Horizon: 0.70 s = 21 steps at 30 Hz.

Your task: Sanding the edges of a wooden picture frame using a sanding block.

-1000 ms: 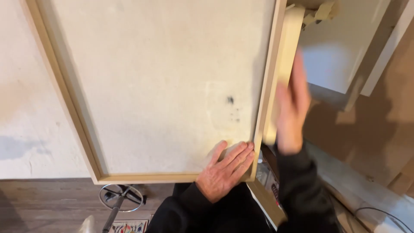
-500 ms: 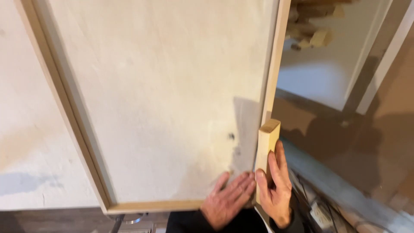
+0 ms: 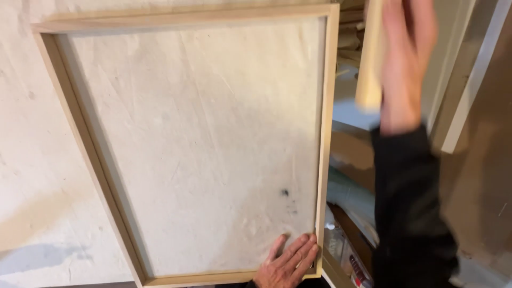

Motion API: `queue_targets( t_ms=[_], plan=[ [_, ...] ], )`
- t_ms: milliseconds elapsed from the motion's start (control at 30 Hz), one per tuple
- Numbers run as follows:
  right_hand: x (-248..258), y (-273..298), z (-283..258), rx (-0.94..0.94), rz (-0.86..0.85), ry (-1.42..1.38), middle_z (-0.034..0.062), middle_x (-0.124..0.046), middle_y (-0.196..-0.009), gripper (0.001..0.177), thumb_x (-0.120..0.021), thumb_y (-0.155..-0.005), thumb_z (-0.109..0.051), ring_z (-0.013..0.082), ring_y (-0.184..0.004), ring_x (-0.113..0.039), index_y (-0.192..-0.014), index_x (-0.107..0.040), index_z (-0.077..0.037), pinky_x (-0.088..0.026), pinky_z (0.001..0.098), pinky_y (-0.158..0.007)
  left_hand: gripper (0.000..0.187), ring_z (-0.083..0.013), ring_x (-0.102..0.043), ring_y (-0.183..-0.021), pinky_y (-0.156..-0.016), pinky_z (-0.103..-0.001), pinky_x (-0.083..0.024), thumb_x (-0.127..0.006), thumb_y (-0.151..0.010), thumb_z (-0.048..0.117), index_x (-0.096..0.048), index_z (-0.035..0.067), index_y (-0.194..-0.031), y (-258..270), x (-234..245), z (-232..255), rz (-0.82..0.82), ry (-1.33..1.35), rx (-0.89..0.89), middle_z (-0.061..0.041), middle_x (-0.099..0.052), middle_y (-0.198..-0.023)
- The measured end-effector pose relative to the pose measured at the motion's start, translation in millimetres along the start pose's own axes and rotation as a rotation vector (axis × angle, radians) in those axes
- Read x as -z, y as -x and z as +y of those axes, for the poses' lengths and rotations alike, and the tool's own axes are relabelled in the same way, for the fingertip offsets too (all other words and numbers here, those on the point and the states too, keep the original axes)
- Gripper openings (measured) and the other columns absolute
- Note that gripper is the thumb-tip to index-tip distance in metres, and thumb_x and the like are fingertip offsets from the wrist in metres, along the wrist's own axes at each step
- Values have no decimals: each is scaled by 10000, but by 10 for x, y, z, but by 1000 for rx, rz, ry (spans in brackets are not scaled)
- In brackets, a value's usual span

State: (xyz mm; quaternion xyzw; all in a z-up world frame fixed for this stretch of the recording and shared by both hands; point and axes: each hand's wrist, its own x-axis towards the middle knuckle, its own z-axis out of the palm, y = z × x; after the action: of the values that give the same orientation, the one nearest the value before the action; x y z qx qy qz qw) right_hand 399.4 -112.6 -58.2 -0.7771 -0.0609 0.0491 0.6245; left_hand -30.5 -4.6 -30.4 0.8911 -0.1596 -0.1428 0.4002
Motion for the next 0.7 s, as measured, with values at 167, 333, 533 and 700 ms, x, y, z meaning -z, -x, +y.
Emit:
queue_targets(
  t_ms=[167, 333, 533, 700],
  plan=[
    [-145, 904, -157, -230, -57, -167, 89, -318, -1745, 555, -489, -1135, -145, 194, -1641, -290, -1657, -325, -52, -256, 313, -1359, 603, -223, -455, -1538, -1234, -521, -289, -558, -988, 194, -485, 55, -1569, 34, -108, 25, 17, 24, 29, -105, -491, -1643],
    [-307, 453, -69, -200, -82, -247, 86, -337, -1741, 493, -486, -1207, -122, 200, -1595, -303, -1666, -320, -47, -249, 322, -1362, 587, -211, -465, -1524, -1222, -509, -299, -559, -986, 186, -502, 88, -1562, 3, 28, 42, 4, 52, 40, -84, -513, -1625],
    [-269, 805, -150, -98, -93, -199, 71, -343, -1731, 470, -504, -1220, -110, 175, -1595, -290, -1655, -336, -59, -214, 320, -1347, 611, -219, -469, -1515, -1208, -515, -316, -564, -956, 195, -514, 83, -1555, 44, -85, 5, 22, -2, -6, -91, -524, -1615],
    [-358, 510, -146, -66, -91, -119, 72, -360, -1722, 463, -526, -1208, -139, 177, -1612, -305, -1639, -367, -79, -215, 327, -1351, 603, -219, -458, -1528, -1210, -513, -319, -558, -966, 190, -508, 78, -1557, 25, 13, -9, 18, -17, -19, -93, -515, -1625]
  ],
)
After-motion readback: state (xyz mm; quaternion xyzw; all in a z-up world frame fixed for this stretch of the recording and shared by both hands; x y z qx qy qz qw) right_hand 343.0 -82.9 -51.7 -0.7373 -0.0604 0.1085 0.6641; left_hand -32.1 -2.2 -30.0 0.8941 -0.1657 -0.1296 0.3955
